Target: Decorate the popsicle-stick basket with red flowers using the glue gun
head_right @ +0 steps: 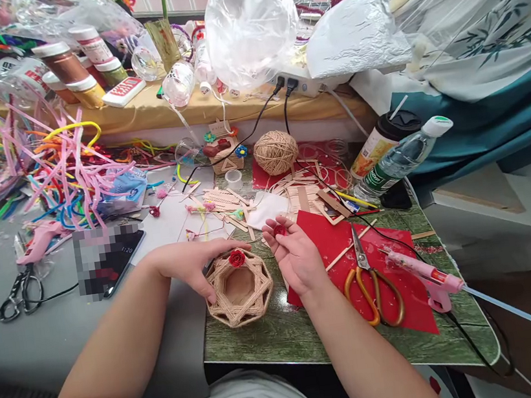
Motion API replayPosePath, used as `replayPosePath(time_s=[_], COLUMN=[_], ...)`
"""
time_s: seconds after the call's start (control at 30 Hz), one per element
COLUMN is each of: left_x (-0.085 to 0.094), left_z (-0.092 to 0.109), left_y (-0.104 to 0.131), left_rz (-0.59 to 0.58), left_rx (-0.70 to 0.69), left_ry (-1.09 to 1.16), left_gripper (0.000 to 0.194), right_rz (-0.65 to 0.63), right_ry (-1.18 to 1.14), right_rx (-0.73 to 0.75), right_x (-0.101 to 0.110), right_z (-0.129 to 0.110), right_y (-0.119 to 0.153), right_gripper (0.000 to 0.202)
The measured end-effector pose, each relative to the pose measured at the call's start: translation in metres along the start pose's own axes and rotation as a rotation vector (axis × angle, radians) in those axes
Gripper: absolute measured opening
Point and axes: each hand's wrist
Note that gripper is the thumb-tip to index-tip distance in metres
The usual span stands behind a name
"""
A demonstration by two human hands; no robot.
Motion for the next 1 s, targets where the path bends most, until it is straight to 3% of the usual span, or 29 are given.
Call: replayPosePath(time_s=[0.1, 0.3, 0.4, 0.57, 0.83, 1.0], left_x=[0.000, -0.005, -0.010, -0.017, -0.013, -0.004], left_z=[0.000, 0.013, 0.020, 0.019, 0.014, 0.013], left_y=[-0.002, -0.010, -0.017, -0.029, -0.028, -0.013], left_rz=[0.015, 0.162, 0.210, 0.221, 0.156, 0.022], left_rx=[0.011, -0.047, -0.064, 0.015, -0.003, -0.014], left_ry=[0.022, 0.279, 0.406, 0.394, 0.409, 0.221], left_gripper=[0.112, 0.063, 0.049, 0.032, 0.039, 0.091], right_rz=[-0.017, -0.055, -0.074, -0.089, -0.039, -0.011], right_ry=[0.024, 0.025, 0.024, 0.018, 0.061, 0.135], right_rx=[0.008, -0.018, -0.048, -0.085, -0.005, 0.102], right_x=[-0.002, 0.000, 0.001, -0.002, 0.001, 0.001], right_z=[0.000, 0.006, 0.010, 0.012, 0.010, 0.004], right_y=[0.000, -0.001, 0.001, 0.002, -0.001, 0.002], right_gripper=[0.033, 0.031, 0.030, 0.030, 0.028, 0.037])
Point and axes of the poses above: each hand's wrist, its own y-axis away from the middle knuckle, its own x-axis out of the back of the hand, z = x × y, and after that the axes turned 4 degrees about x, right-handed
